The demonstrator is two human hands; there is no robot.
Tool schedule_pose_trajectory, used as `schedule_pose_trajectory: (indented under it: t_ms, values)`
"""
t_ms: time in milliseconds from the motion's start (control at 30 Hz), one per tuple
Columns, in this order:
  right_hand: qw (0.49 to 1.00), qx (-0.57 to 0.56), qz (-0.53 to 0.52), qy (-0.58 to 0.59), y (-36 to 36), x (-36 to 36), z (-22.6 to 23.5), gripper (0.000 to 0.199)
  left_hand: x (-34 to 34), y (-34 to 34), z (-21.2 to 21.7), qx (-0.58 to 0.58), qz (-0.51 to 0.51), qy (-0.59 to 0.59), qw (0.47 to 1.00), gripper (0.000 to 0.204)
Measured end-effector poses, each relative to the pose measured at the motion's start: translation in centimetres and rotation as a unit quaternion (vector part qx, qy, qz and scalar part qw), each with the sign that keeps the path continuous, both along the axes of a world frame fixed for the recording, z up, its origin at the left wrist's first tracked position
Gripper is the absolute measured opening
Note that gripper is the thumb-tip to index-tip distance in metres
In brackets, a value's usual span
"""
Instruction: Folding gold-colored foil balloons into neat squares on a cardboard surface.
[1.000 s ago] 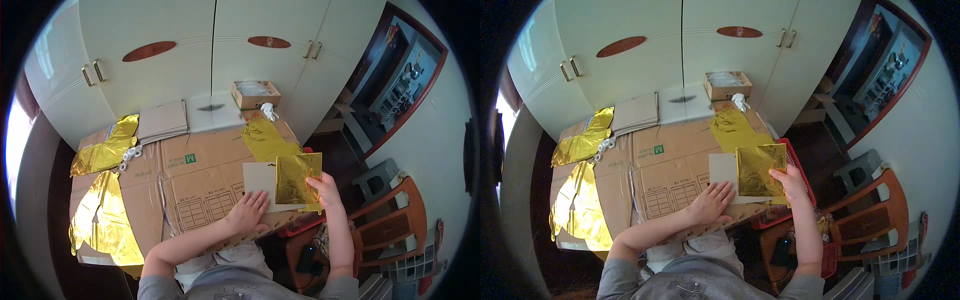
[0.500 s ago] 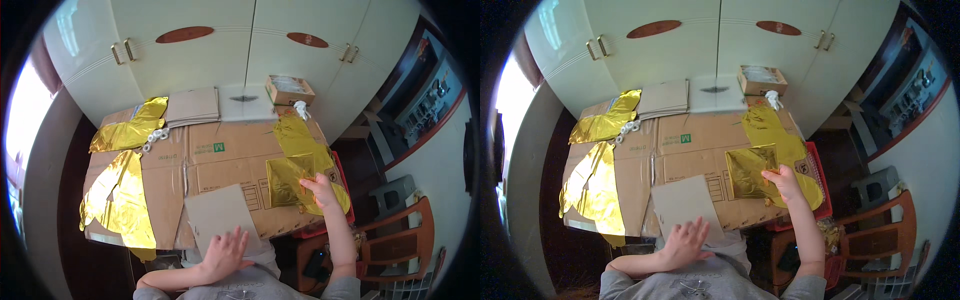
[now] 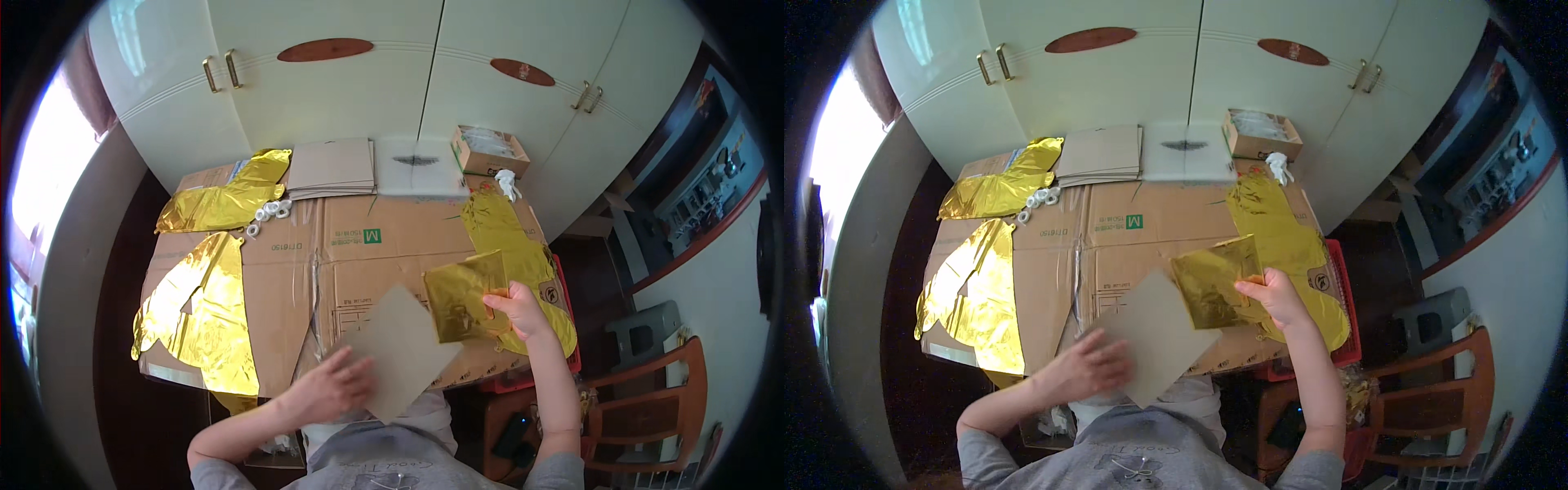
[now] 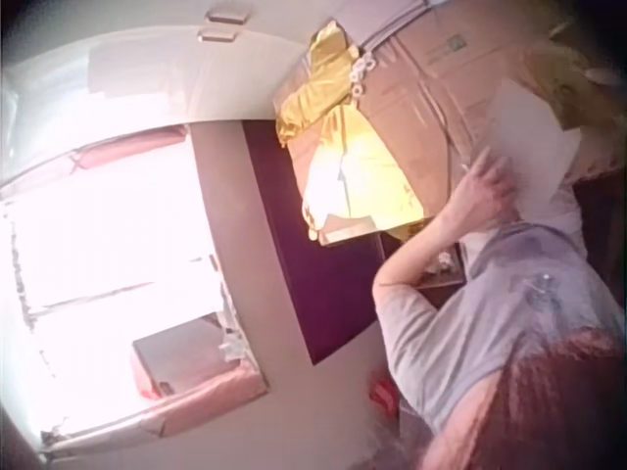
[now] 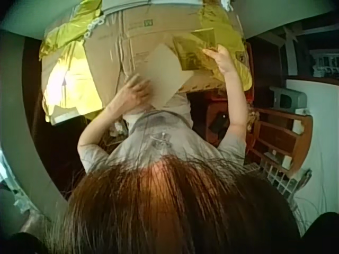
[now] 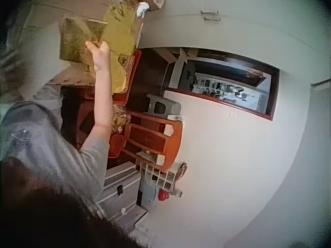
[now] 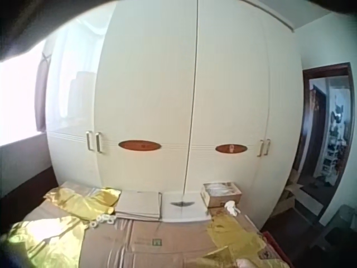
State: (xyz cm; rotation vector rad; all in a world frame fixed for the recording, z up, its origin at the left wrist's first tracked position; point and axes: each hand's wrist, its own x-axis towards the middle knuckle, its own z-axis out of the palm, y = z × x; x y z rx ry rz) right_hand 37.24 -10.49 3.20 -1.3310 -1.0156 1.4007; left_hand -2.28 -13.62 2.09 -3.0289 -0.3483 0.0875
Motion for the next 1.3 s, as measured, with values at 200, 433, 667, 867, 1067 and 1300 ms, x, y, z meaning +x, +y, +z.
schedule_pose_trajectory:
  t_ms: [200, 433, 667, 867, 1067, 1300]
  values:
    - [0.977, -0.047, 0.181, -0.101, 2.1, -3.6, 1.1, 0.022, -2.8, 4.7, -0.1, 0.019, 0.107, -0.064, 0.992, 0.043]
    - [0.915, -0.107, 0.341, -0.187, 4.9, -7.9, -1.8, 0.021, -2.7, 0.0, -1.5, -0.098, 0.259, -0.189, 0.942, 0.041]
    - [0.968, -0.104, 0.215, -0.072, 3.4, -9.0, -1.2, 0.023, 0.1, -9.1, -4.0, -0.460, 0.308, -0.264, 0.790, 0.032]
    - [0.971, -0.018, -0.072, 0.226, -5.3, -12.4, -2.0, 0.029, 3.4, -7.6, -4.4, -0.616, 0.287, -0.519, 0.519, 0.070]
    - [0.912, 0.001, -0.184, 0.367, -8.5, -17.9, -1.8, 0.036, 7.4, -5.1, -5.4, -0.757, 0.237, -0.587, 0.158, 0.063]
    - [0.884, 0.005, -0.219, 0.413, -8.9, -18.3, -2.1, 0.039, 8.5, -4.3, -3.6, -0.740, 0.253, -0.618, 0.086, 0.038]
